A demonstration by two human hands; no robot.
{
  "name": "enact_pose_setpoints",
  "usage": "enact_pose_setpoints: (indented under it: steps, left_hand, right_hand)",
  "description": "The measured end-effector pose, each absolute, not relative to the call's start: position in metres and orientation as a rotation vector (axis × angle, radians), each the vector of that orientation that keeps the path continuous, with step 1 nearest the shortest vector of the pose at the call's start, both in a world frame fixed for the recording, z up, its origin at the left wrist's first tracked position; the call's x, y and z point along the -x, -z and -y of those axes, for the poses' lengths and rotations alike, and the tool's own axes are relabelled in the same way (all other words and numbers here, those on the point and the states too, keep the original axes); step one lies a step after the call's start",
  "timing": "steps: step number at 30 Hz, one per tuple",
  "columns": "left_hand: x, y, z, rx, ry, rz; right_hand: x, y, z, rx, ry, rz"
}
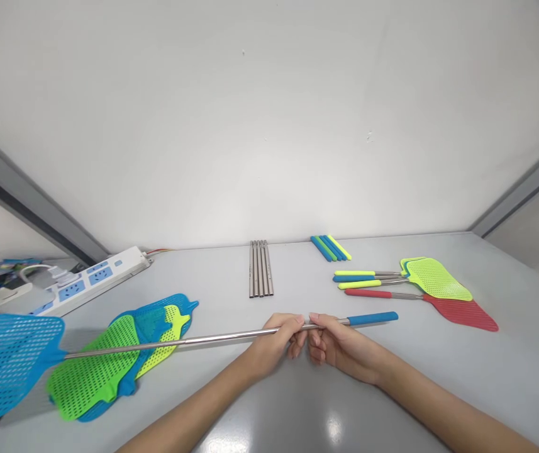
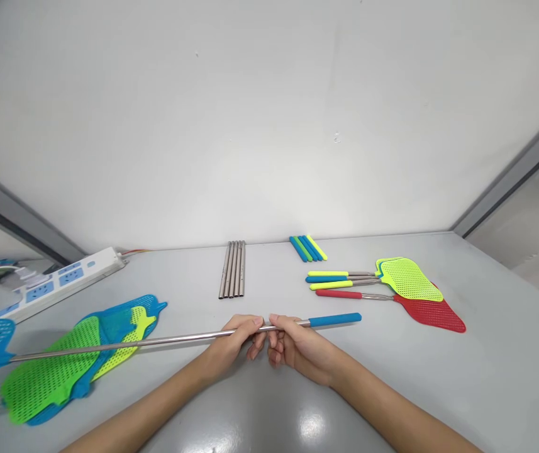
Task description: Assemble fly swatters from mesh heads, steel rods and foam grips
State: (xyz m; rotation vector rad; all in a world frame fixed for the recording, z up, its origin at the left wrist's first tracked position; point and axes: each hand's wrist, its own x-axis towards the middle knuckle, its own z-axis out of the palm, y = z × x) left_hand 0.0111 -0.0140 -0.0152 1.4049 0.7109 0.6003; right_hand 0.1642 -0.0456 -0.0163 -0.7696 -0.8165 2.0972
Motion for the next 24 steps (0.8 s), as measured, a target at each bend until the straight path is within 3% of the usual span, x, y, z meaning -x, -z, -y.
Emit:
enact_pose_setpoints:
  steps: [24]
  left_hand:
    - [-0.009, 0.0121, 0.0149, -1.459, -0.566, -0.75]
  right_hand:
    - [-0.1632, 0.015, 0.045, 0.804, -2.117, 0.78]
